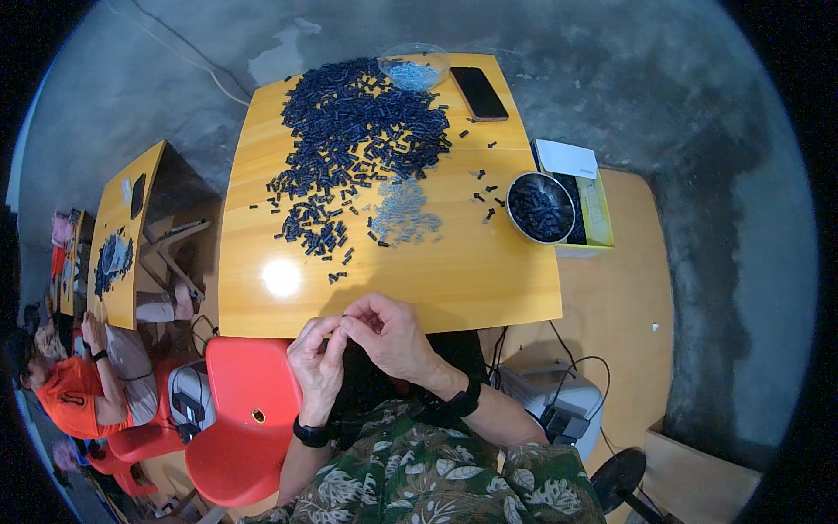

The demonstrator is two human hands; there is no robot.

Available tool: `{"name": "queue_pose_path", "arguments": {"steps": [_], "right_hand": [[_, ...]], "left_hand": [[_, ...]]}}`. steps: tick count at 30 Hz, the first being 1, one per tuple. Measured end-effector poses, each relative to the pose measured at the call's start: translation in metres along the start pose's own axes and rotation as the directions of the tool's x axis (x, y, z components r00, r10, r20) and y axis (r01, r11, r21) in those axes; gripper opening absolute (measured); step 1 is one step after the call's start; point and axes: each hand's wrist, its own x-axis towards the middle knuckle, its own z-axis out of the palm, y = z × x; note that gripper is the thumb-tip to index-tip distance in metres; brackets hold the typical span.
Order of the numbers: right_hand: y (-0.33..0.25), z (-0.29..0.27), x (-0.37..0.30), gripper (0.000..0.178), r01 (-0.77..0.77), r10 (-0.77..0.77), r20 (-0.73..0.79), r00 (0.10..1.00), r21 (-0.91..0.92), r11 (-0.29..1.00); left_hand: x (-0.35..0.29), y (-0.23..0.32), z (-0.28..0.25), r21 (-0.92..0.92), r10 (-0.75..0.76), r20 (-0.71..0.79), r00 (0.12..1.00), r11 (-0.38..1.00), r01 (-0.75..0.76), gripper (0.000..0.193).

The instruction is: Assembling small plastic components by inserting blue/yellow pieces into black cylindrical housings at a desk.

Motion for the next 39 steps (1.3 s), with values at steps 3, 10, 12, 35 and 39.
{"name": "queue_pose_path", "arguments": {"steps": [3,10,12,35,39], "right_hand": [[-0.003,-0.005,0.002,0.013,-0.026,0.027,0.032,0.999,-0.039,0.999],[-0.008,-0.054,0.032,0.007,0.095,-0.239,-0.201,0.95,-0.543,0.834],[-0.004,-0.063,0.04,0.007,0.075,-0.299,-0.257,0.919,-0.631,0.772],[0.019,-0.057,0.06,0.007,0.247,-0.424,0.096,0.901,-0.916,0.317],[0.011,-0.053,0.057,0.006,0.181,-0.378,0.051,0.924,-0.931,0.317]], "left_hand": [[0.001,0.0,0.001,0.032,0.014,0.002,1.0,0.999,-0.014,0.012],[0.002,-0.007,-0.004,0.018,0.047,-0.011,0.999,0.999,-0.046,0.007],[0.003,-0.007,-0.003,0.032,0.064,-0.012,0.998,0.997,-0.064,0.007],[0.004,0.004,-0.005,0.017,0.057,0.008,0.998,0.998,-0.057,0.01],[0.005,0.005,-0.004,0.007,0.064,0.001,0.998,0.998,-0.064,0.008]]}}
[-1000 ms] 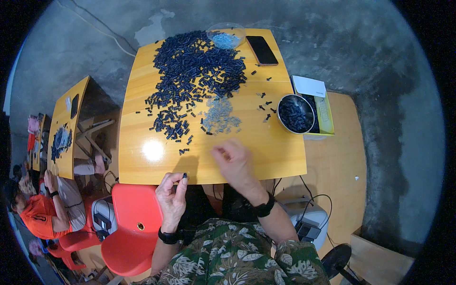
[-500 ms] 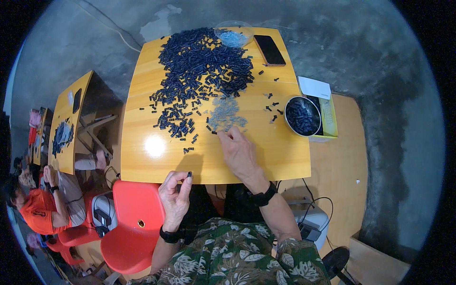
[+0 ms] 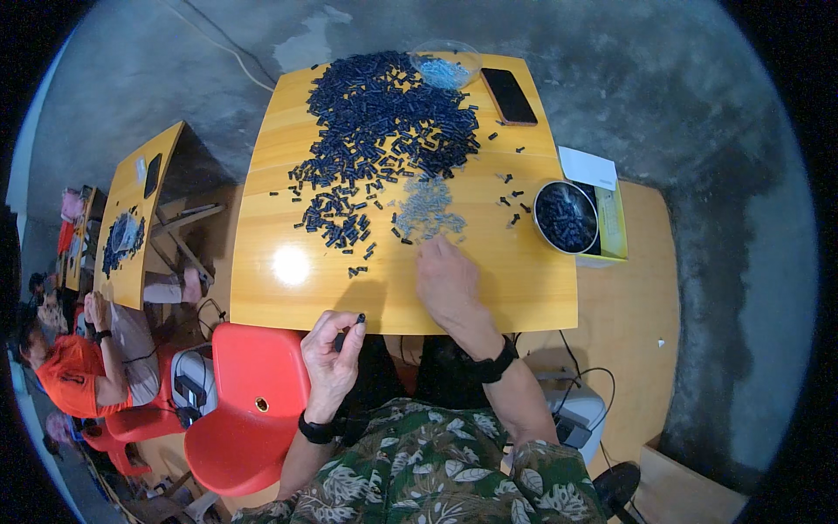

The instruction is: Assembling small plastic components by inserting blue/yellow pieces into black cylindrical housings at a desk.

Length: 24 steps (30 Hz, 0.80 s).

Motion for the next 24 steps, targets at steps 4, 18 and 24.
{"name": "queue_pose_path", "arguments": {"steps": [4,18,24], "right_hand": [[-0.01,-0.02,-0.007,0.007,-0.304,0.215,0.224,0.951,0.536,0.787],[-0.031,-0.019,-0.025,0.013,-0.448,-0.038,0.448,0.893,0.88,-0.155],[-0.044,-0.021,-0.029,0.012,-0.451,-0.037,0.45,0.892,0.891,-0.052]], "left_hand": [[-0.003,0.004,-0.002,0.003,-0.008,-0.014,1.0,1.0,0.008,0.007],[-0.004,0.01,-0.006,-0.019,0.013,-0.021,1.0,1.0,-0.013,0.006],[-0.003,0.012,-0.008,0.026,0.063,-0.005,0.998,0.998,-0.063,0.012]]}}
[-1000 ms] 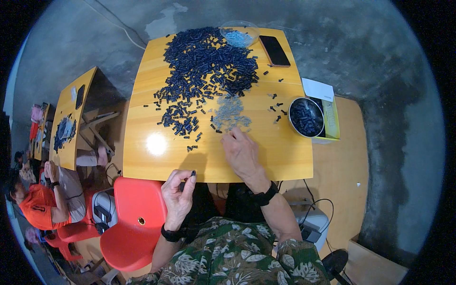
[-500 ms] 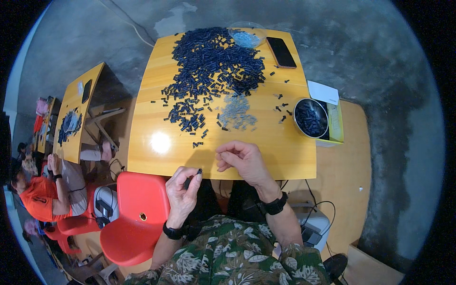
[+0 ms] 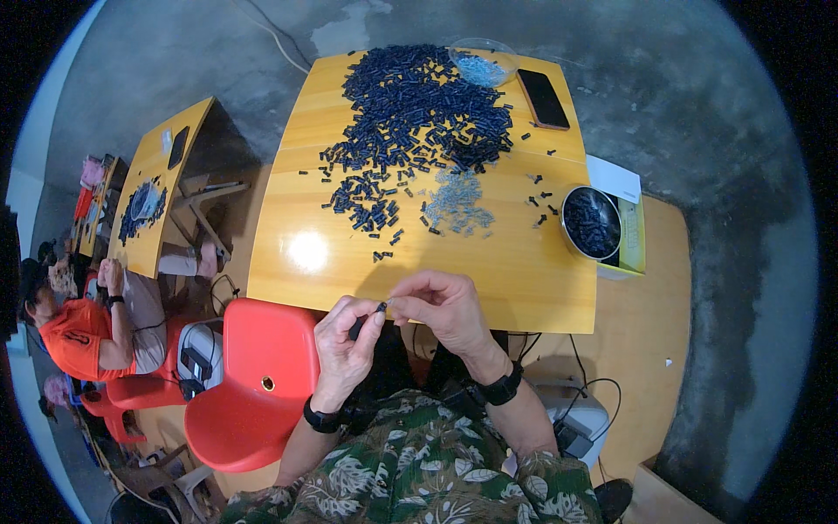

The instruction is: Assembling small plastic components by inserting blue/yellow pieces into black cylindrical housings at a desk.

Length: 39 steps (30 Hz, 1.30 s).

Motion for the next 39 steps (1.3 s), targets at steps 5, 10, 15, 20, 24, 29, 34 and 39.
{"name": "queue_pose_path", "arguments": {"steps": [5,10,15,20,24,29,34,39], "right_hand": [[0.002,0.0031,0.0004,0.009,0.045,-0.046,-0.01,0.999,-0.099,0.994],[-0.0003,0.0042,-0.0006,0.008,0.083,-0.09,-0.017,0.996,-0.253,0.964],[-0.0014,0.0061,-0.0016,0.008,0.133,-0.145,-0.004,0.989,-0.364,0.922],[0.0011,0.0066,-0.0026,0.006,0.097,-0.103,-0.021,0.994,-0.198,0.976],[0.0019,0.0037,-0.0014,0.006,0.097,-0.102,-0.01,0.995,-0.214,0.972],[0.0001,0.0037,-0.0013,0.006,0.07,-0.07,0.005,0.998,-0.168,0.983],[0.0038,0.0022,-0.0018,0.006,0.068,-0.069,0.0,0.998,-0.142,0.988],[-0.0057,0.0098,-0.0025,0.011,0.285,-0.301,0.067,0.951,-0.564,0.775]], "left_hand": [[0.0018,0.0008,-0.0016,0.074,0.087,0.003,0.996,0.993,-0.087,0.009],[0.0029,0.0018,-0.0037,0.116,0.11,0.009,0.994,0.987,-0.11,0.009],[0.0032,0.0025,-0.0047,0.147,0.119,0.002,0.993,0.982,-0.118,0.008],[0.0056,0.0049,-0.0061,0.177,0.151,0.044,0.988,0.972,-0.156,0.01],[0.0069,0.0066,-0.0057,0.162,0.173,0.042,0.984,0.971,-0.178,0.01],[0.0067,0.007,-0.0066,0.151,0.12,0.061,0.991,0.98,-0.128,0.01],[0.0073,0.0058,-0.0052,0.173,0.152,0.066,0.986,0.972,-0.162,0.012],[0.0084,0.0051,-0.0076,0.273,0.196,0.076,0.978,0.939,-0.21,0.013]]}}
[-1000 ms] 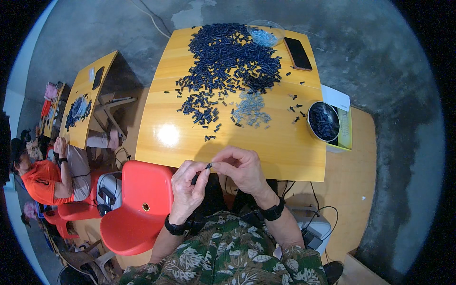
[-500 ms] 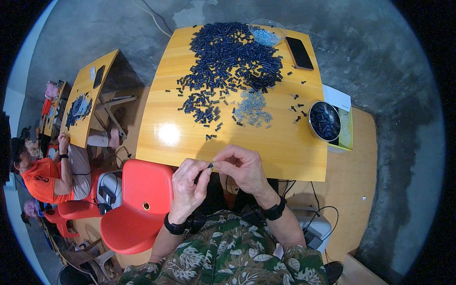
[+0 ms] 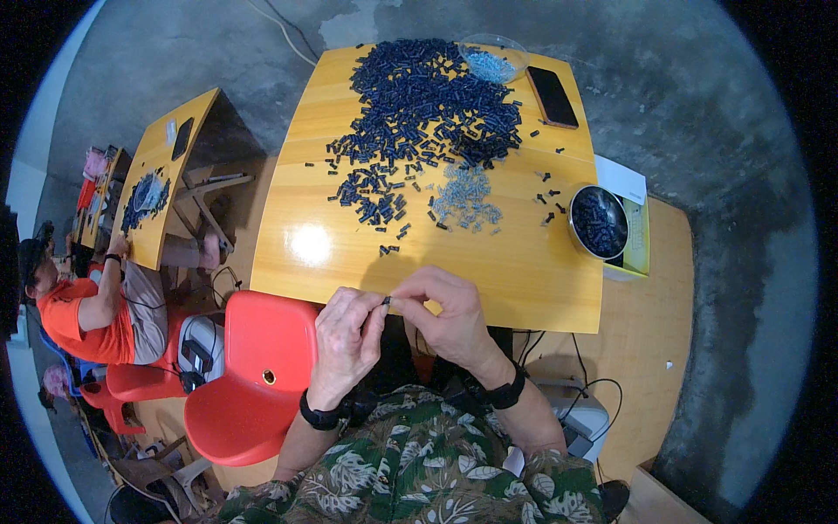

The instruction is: Assembling small plastic components by inserting blue/yellow pieces into black cylindrical housings at a desk.

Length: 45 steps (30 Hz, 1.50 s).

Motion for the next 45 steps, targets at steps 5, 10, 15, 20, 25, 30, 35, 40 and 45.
{"name": "queue_pose_path", "arguments": {"steps": [5,10,15,20,25,30,35,40,45], "right_hand": [[-0.004,0.002,-0.002,0.018,0.237,-0.235,0.036,0.971,-0.238,0.942],[-0.008,0.011,-0.009,0.022,0.198,-0.186,0.07,0.98,-0.282,0.939],[0.014,0.008,-0.015,0.019,-0.157,0.149,0.054,0.987,0.197,0.968],[0.009,0.014,-0.014,0.011,-0.193,0.198,0.0,0.98,0.225,0.955],[0.014,0.018,-0.012,0.008,-0.185,0.193,-0.015,0.981,0.212,0.959],[0.022,0.022,-0.008,0.008,-0.247,0.255,-0.003,0.967,0.247,0.937],[0.031,0.021,0.003,0.008,-0.182,0.183,-0.038,0.982,0.024,0.983],[0.044,0.019,0.032,0.013,-0.074,0.004,-0.156,0.988,-0.447,0.891],[0.054,0.027,0.041,0.008,-0.025,-0.031,-0.076,0.997,-0.638,0.77]], "left_hand": [[0.001,-0.002,-0.002,-0.035,-0.027,-0.003,1.0,0.999,0.027,0.012],[-0.004,-0.007,-0.002,-0.099,-0.113,-0.026,0.993,0.989,0.11,0.009],[-0.004,-0.004,0.0,-0.194,-0.138,0.018,0.99,0.971,0.138,0.006],[-0.009,-0.009,0.007,-0.189,-0.156,0.022,0.988,0.969,0.157,0.007],[-0.013,-0.016,0.01,-0.177,-0.15,0.023,0.988,0.973,0.151,0.009],[-0.015,-0.023,0.01,-0.235,-0.208,0.056,0.976,0.948,0.216,0.009],[-0.018,-0.029,0.01,-0.257,-0.299,0.029,0.954,0.92,0.296,0.007],[-0.016,-0.033,0.01,-0.242,-0.332,0.008,0.943,0.915,0.324,0.007],[-0.014,-0.035,0.01,-0.252,-0.335,-0.047,0.941,0.916,0.313,0.008]]}}
